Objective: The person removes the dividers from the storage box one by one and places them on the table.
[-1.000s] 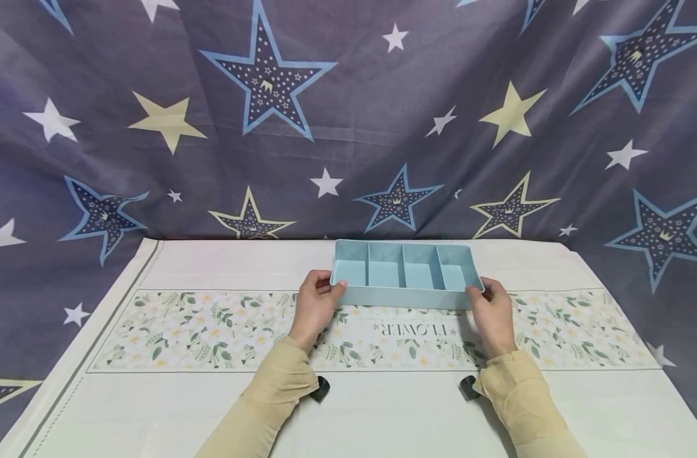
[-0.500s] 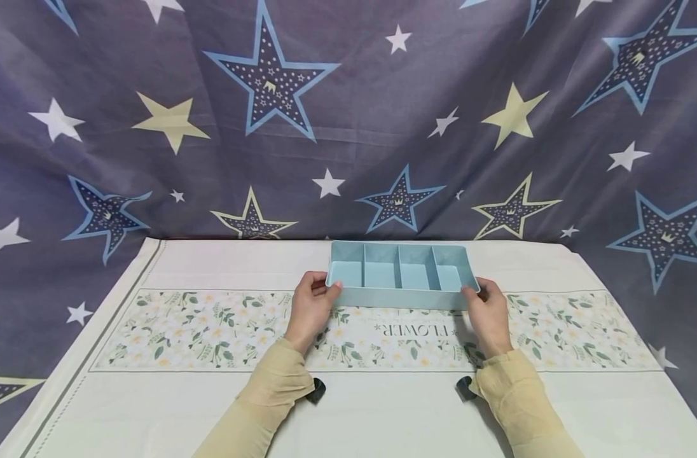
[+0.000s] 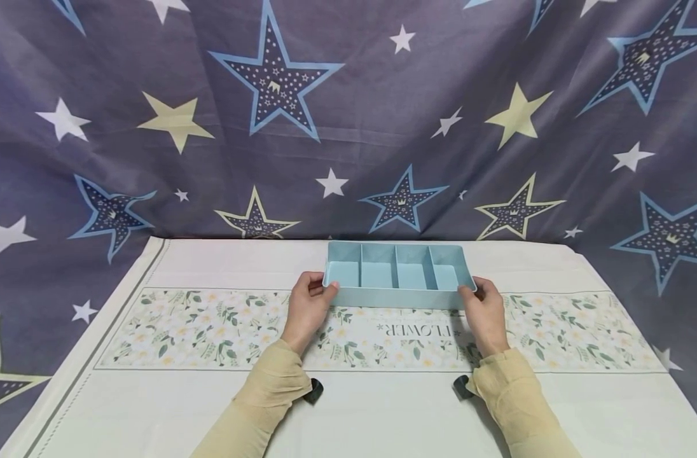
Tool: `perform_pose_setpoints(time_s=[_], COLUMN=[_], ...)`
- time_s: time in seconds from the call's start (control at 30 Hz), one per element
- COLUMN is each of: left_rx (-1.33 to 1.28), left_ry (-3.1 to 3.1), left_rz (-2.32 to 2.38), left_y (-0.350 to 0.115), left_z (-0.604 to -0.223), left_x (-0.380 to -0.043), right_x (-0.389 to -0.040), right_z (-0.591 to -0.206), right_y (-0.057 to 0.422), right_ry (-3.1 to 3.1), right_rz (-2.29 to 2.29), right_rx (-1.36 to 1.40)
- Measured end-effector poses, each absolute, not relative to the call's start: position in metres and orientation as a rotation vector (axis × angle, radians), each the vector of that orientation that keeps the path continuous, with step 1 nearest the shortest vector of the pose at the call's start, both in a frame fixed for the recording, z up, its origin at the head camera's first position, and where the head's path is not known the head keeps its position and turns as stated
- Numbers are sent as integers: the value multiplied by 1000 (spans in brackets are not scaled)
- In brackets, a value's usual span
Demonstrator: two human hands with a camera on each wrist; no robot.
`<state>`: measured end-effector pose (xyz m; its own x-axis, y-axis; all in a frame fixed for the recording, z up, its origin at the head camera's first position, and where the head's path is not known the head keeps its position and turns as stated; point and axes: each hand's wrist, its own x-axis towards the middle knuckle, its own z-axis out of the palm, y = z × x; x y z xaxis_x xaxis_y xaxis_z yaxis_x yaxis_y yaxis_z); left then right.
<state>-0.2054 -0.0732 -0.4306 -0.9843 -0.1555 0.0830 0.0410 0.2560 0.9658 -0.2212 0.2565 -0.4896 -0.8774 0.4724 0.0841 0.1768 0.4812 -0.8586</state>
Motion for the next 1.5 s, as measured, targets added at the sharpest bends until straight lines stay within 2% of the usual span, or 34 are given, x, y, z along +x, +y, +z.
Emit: perform_pose_setpoints(time_s=[1.5], left_rx=[175], left_ry=[-2358], left_rz=[-1775], left_y=[-105], left_z=[-427], left_x=[-197], right_x=[-232], right_z=[-492], right_y=[226], right_ry=[-2443], right_rz=[1378], right_rx=[-467])
